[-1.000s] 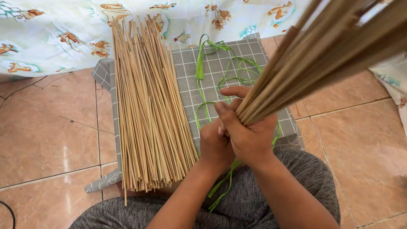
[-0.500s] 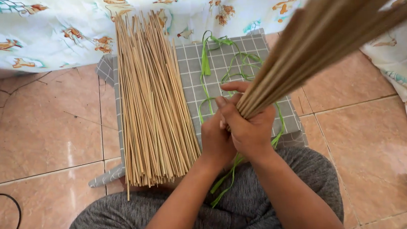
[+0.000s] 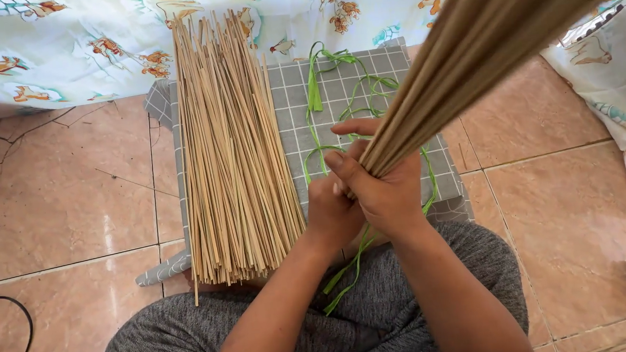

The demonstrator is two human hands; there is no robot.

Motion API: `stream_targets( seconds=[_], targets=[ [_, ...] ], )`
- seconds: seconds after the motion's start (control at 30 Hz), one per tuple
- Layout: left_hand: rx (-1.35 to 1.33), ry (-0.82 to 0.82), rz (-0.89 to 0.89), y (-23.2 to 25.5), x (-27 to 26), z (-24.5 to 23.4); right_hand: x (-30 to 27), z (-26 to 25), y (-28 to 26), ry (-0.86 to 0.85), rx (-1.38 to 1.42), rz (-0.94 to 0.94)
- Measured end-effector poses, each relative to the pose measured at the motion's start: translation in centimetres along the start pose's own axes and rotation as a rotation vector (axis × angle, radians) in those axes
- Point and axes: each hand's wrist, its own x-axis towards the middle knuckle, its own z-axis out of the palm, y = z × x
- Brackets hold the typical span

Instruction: Gathering thin wooden sticks into bundles and securing them with green plastic ties.

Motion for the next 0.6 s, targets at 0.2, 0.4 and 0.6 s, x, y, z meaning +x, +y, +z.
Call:
stream_targets(
  seconds=[0.2, 0.4, 0.6],
  targets=[
    [-0.073, -0.114, -0.067, 0.6, 0.7, -1.1, 0.0, -0.2, 1.9, 0.086, -0.067, 0.012],
    [-0.061, -0.159, -0.101, -1.6, -1.3, 0.3, -0.1, -0.1, 2.0, 0.044, -0.073, -0.014],
    [0.090, -0.598, -0.126, 1.8, 2.2, -6.4, -0.2, -0.2, 2.1, 0.104, -0.110, -0.068]
  ],
)
